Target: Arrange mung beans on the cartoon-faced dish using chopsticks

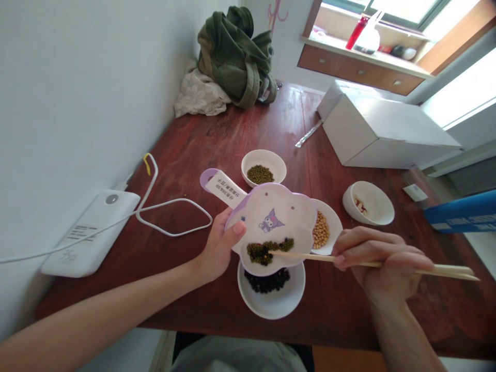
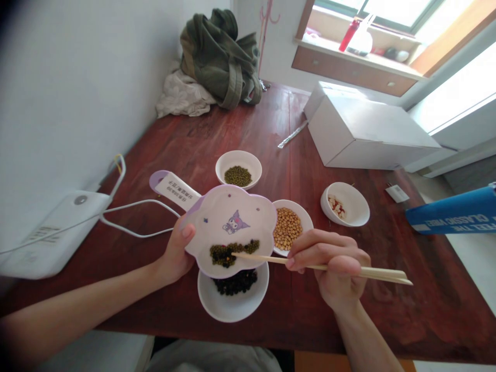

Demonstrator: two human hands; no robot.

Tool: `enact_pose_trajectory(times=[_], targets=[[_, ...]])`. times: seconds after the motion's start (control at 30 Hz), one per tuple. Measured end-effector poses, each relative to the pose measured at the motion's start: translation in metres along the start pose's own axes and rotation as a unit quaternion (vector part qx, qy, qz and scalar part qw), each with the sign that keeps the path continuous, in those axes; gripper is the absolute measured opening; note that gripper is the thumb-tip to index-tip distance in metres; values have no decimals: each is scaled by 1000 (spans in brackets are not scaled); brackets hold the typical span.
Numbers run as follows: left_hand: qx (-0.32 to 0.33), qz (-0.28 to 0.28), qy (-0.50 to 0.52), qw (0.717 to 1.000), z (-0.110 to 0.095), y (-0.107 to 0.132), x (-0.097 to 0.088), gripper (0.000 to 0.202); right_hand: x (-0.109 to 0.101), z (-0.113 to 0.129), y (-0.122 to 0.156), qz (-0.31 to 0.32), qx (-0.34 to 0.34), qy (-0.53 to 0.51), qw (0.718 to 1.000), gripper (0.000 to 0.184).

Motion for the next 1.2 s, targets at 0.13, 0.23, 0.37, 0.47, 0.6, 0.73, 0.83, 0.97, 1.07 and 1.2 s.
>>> enact_pose_trajectory(times=[0.13,0.23,0.37,0.47,0.6,0.73,0.83,0.97,1.07,1.2], targets=[[-2,5,2,1000,0,0,1,72,4,-8,2,1,26,-30,999,83],[1,-2,4,1000,2,-1,-1,72,8,-11,2,-7,42,-65,997,82],[4,3,6,1000,2,-1,-2,71,14,-13,0,-4,52,-102,993,81],[3,15,8,1000,1,-1,2,70,13,-14,0,-12,54,-107,993,80],[18,18,8,1000,-2,-1,3,69,14,-15,2,-8,62,-116,991,79],[18,15,0,1000,1,-2,1,71,12,-16,2,-20,65,-105,992,80],[13,17,-1,1000,3,-2,1,72,15,-17,2,-16,65,-112,991,78],[13,9,-9,1000,3,-2,0,72,17,-19,3,-11,70,-114,991,78],[21,16,-9,1000,1,-2,1,71,19,-20,2,-9,73,-126,989,80],[25,24,-2,999,0,-2,3,69,20,-19,0,-16,70,-145,987,79]])
Point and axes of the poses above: each hand's wrist, its own y-axis away from the middle knuckle, its own x-axis out of the palm, z = x × y, the point moved 10 cm from there along -y, towards the middle knuckle, and after that the axes turned 14 degrees about -x, right-handed, at the moved point
